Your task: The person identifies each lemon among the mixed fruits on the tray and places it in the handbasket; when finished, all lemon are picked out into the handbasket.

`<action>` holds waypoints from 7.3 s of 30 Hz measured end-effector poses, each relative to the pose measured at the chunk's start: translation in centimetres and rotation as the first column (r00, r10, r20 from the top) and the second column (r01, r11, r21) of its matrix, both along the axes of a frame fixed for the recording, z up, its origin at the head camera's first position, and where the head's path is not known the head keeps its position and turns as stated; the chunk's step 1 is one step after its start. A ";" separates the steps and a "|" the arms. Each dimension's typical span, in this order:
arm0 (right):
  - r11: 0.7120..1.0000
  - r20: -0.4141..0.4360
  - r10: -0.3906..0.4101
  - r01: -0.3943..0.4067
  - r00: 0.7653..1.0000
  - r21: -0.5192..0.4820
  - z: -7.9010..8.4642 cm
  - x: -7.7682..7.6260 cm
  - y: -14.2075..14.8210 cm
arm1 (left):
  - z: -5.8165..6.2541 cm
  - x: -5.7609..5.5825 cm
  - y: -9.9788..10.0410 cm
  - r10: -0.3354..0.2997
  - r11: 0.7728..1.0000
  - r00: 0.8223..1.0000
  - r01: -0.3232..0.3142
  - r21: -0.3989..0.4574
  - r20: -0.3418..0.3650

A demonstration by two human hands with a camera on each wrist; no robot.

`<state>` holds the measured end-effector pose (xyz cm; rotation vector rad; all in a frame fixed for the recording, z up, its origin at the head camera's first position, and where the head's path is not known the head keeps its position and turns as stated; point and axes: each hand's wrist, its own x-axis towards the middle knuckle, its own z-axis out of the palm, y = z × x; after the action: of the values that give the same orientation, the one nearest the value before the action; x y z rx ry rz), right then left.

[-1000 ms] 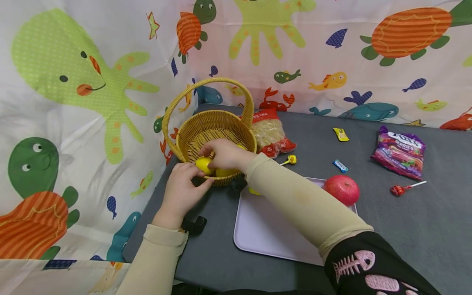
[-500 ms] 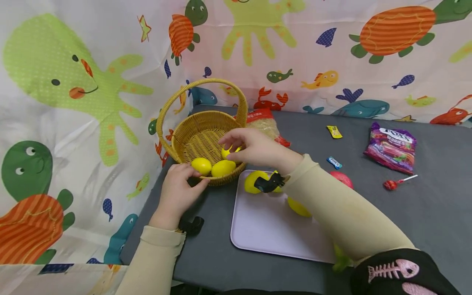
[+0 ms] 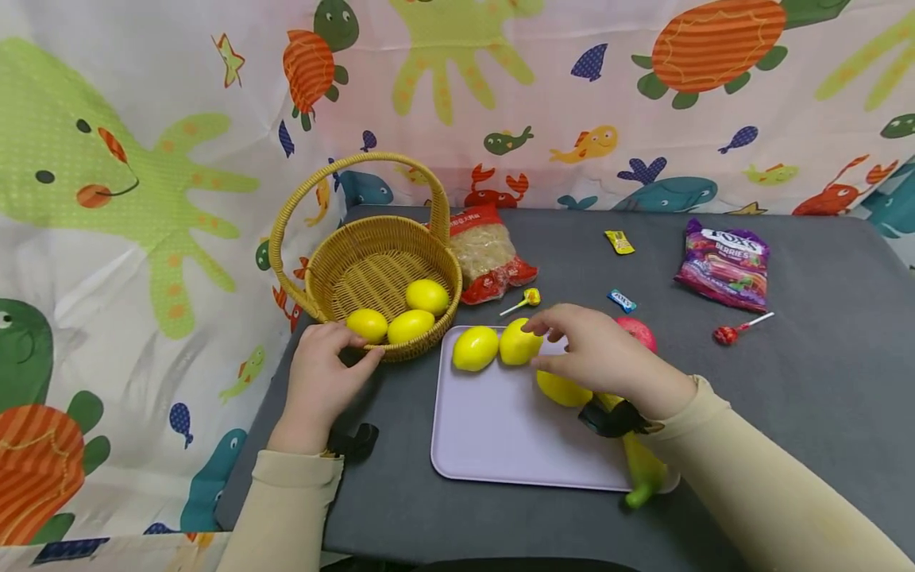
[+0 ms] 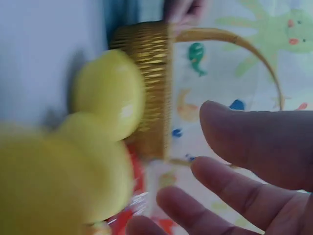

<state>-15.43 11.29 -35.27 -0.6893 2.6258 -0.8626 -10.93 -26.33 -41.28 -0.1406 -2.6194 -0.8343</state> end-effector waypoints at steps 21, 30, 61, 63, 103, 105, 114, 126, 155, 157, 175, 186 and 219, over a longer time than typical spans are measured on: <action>0.995 0.054 0.084 -0.087 0.995 0.046 -4.0 0.6 -0.1 | -0.1 0.3 -1.3 0.038 0.999 0.999 -0.038 0.005 0.011; 0.995 0.077 0.101 -0.099 0.992 -0.024 -3.7 -0.1 -0.1 | -0.1 0.3 -1.5 0.033 0.999 0.999 -0.033 -0.002 -0.004; 0.977 -0.041 0.214 -0.215 0.976 -0.008 -2.5 -11.3 -21.2 | -0.4 -0.6 0.1 -0.073 0.997 0.996 0.071 -0.042 -0.044; 0.966 -0.052 0.259 -0.257 0.964 0.037 -2.6 -11.3 -21.5 | -0.2 -0.6 0.0 -0.070 0.997 0.997 0.068 -0.044 -0.043; 0.967 -0.026 0.231 -0.227 0.973 0.116 -2.8 -5.4 -2.5 | -0.2 -0.3 -0.6 -0.015 1.000 0.999 0.015 -0.012 -0.028; 0.964 -0.039 0.241 -0.234 0.970 0.126 -3.1 -5.3 -2.5 | -0.2 -0.4 -0.6 -0.017 1.000 0.999 0.016 -0.009 -0.029; 0.962 0.012 0.259 -0.259 0.966 0.086 -3.7 -5.5 -2.3 | -0.3 -0.4 -0.5 -0.014 1.000 1.000 0.013 -0.013 -0.027; 0.963 0.103 0.208 -0.186 0.973 -0.195 0.4 -8.6 -7.2 | -0.2 -0.4 -0.9 -0.031 0.999 0.999 0.031 -0.009 -0.033; 0.971 -0.127 0.208 -0.188 0.970 0.149 -1.9 -15.0 -20.4 | -0.6 -0.4 -1.1 -0.044 0.998 0.997 0.041 -0.038 -0.066; 0.963 -0.143 0.219 -0.191 0.965 0.187 -2.1 -14.8 -20.4 | -0.6 -0.4 -1.1 -0.044 0.998 0.997 0.042 -0.038 -0.063; 0.970 -0.006 0.101 -0.100 0.995 -0.223 -0.1 -11.6 -16.3 | -0.7 -0.1 -1.1 -0.044 0.999 0.997 0.042 -0.032 -0.058; 0.917 0.076 0.336 -0.307 0.939 -0.256 -0.5 -4.7 -8.5 | -0.2 -0.2 -0.8 -0.061 0.998 0.995 0.058 -0.030 -0.081; 0.886 0.090 0.391 -0.348 0.916 -0.308 0.1 -5.7 -10.7 | -0.5 -0.5 -1.3 -0.036 0.999 0.998 0.035 -0.016 -0.056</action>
<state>-21.09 0.55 -35.20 -1.1108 2.1517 -1.1310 -11.46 -27.65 -41.76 -0.2120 -2.5775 -0.8105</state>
